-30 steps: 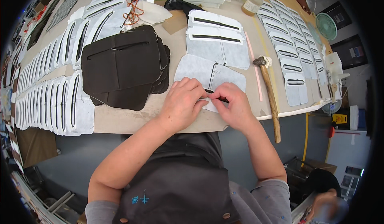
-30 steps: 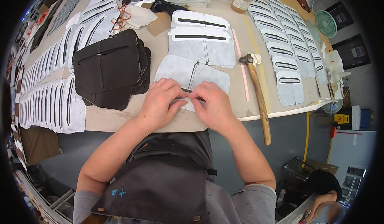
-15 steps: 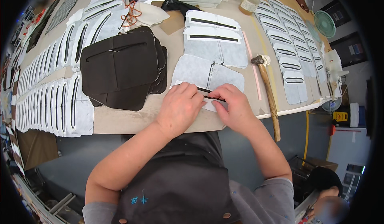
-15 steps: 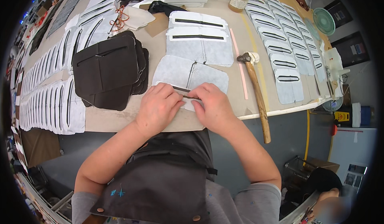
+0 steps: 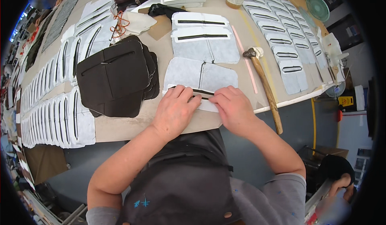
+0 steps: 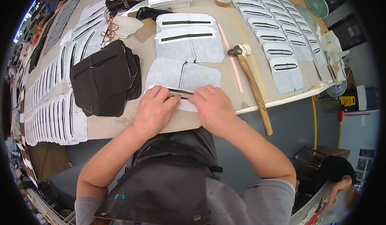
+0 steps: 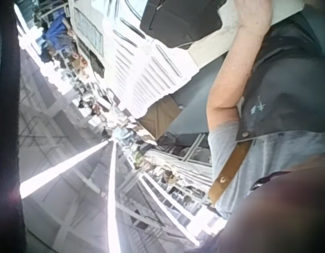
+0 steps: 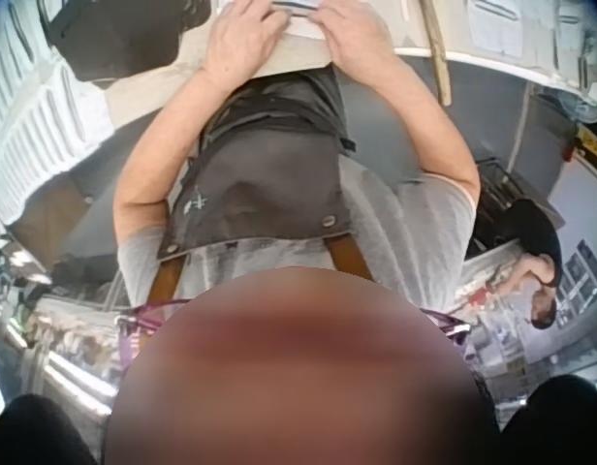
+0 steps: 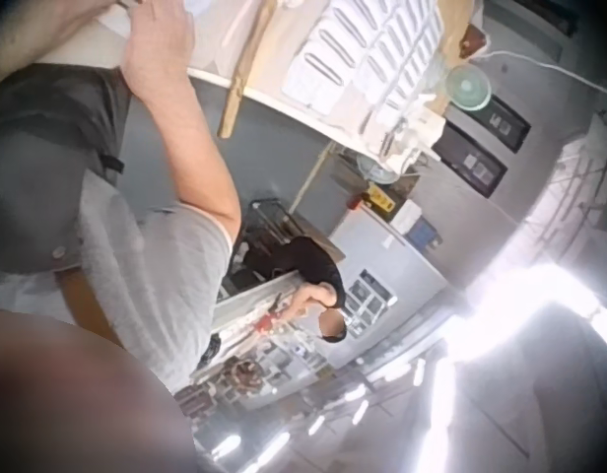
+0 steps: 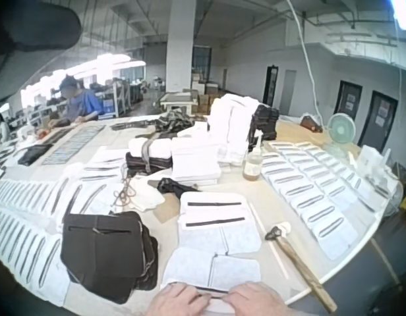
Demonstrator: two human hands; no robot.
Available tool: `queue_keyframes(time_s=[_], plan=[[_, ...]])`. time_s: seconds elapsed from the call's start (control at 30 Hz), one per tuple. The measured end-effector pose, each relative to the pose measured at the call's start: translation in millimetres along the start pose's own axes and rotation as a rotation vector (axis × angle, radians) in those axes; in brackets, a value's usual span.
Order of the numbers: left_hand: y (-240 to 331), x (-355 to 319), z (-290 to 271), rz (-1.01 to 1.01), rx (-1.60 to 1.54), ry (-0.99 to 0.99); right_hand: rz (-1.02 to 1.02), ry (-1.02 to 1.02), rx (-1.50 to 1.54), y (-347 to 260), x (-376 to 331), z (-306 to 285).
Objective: The recorder is assembling small leather pocket components by aligning pieces, flattening them, and using a hammer to secure the edges on a workshop table.
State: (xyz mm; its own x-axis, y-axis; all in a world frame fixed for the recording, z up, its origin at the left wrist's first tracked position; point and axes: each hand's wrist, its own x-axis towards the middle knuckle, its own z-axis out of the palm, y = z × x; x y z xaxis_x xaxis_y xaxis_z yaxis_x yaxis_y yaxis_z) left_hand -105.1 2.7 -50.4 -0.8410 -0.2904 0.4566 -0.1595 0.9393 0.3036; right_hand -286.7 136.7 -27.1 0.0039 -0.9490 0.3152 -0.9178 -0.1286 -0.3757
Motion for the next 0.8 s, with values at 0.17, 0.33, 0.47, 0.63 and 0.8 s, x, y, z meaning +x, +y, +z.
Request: queue_keyframes(time_s=[0.17,0.33,0.47,0.63,0.8], plan=[[3,2,-3,-0.033,-0.031,0.005,0.122,-0.037,0.123,2,-2,-12],[11,3,0,0.020,-0.025,-0.034,0.089,0.004,0.098,-2,-1,-1],[15,5,-1,0.070,0.077,-0.061,0.023,0.021,0.003,-4,-8,0],[15,2,0,0.018,0.030,-0.042,0.017,0.027,-0.055,0,-19,-10],[16,5,3,-0.021,-0.069,-0.015,0.184,-0.019,0.082,10,-27,-24]])
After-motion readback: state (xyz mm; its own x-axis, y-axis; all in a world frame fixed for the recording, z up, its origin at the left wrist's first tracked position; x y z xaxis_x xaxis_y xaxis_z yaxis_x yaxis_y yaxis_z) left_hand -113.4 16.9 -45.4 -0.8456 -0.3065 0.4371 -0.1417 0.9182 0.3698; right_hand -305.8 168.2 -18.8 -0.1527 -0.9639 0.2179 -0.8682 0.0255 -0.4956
